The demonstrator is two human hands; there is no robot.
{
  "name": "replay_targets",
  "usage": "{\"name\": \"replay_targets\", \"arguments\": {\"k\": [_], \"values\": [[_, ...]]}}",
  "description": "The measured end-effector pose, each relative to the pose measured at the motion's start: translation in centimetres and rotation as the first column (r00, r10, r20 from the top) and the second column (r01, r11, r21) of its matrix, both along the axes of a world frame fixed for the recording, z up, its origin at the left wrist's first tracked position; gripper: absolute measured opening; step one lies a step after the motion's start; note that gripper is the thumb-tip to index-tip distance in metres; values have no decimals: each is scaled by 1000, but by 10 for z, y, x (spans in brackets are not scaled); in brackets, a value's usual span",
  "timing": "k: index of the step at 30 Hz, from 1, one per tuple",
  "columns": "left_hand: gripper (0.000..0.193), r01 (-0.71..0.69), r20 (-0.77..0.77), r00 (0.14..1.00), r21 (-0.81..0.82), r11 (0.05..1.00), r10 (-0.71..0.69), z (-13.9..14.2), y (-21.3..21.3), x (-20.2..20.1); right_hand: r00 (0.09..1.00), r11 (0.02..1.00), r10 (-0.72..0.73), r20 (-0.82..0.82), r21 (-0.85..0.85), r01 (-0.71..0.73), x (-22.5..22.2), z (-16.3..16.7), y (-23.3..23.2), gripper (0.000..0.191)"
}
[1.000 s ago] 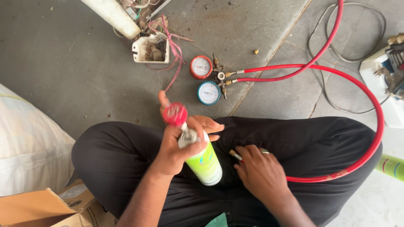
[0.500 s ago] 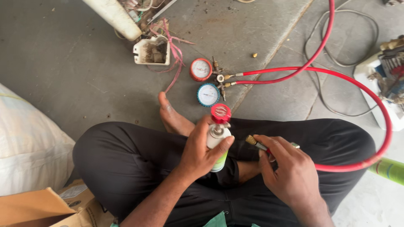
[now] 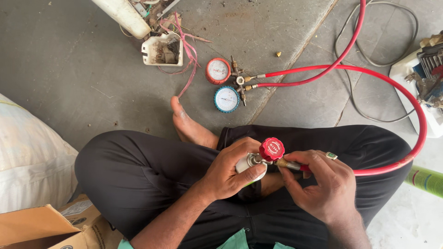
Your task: The person sits on the floor and attaches a manifold gauge hose fitting to a refrigerant can, threading the valve adapter onto the can by hand and tightening it with pliers, then connects the hose to the adapter and checks the fitting.
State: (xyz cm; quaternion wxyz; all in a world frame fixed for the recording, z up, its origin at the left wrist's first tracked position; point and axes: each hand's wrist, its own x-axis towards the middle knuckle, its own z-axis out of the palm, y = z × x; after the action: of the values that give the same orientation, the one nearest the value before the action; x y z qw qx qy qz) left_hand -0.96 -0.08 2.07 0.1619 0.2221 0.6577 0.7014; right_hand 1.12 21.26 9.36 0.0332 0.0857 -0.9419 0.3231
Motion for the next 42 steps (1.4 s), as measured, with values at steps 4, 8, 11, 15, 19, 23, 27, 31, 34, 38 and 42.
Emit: {"name": "replay_targets", "arguments": {"k": [4, 8, 11, 15, 19, 23, 27, 31, 34, 38, 42], "values": [[32, -3, -25, 1000, 5, 1000, 3, 0, -1, 2, 999, 998, 49, -7, -41, -49, 5, -7, 0, 30], [30, 10, -16, 1000, 16, 1000, -10, 2, -2, 5, 999, 998, 36, -12, -41, -37, 12, -13, -1, 28], [29, 34, -10, 999, -12, 999, -34, 3, 0, 6, 998, 999, 31, -54, -42, -33, 16, -13, 0, 26], [30, 29, -67, 997, 1, 1000, -29, 3, 2, 7, 995, 999, 36, -89, 13, -35, 18, -12, 0, 25], [29, 26, -49, 998, -49, 998, -28, 3, 2, 8, 990, 996, 63, -130, 68, -54, 18, -12, -5, 25], [30, 21, -71, 997, -43, 999, -24, 2, 0, 7, 996, 997, 55, -73, 61, -51, 19, -12, -8, 26], [30, 17, -98, 995, -31, 999, -20, 2, 0, 6, 1000, 1000, -12, -19, 8, 12, 19, -14, -8, 31], [33, 20, -107, 994, -85, 996, -29, 0, 2, 7, 998, 993, 13, -67, 114, -5, 21, -15, -8, 23], [35, 25, -113, 993, -105, 994, -37, -3, 2, 8, 1000, 997, -1, 0, 80, 1, 20, -13, -7, 29], [38, 23, -119, 992, -101, 995, -35, -4, 1, 8, 997, 995, -44, 66, 88, 38, 19, -9, -8, 32], [39, 46, -95, 994, -96, 994, -55, -4, 3, 8, 998, 991, 65, -9, 117, -64, 18, -6, -6, 21]]}}
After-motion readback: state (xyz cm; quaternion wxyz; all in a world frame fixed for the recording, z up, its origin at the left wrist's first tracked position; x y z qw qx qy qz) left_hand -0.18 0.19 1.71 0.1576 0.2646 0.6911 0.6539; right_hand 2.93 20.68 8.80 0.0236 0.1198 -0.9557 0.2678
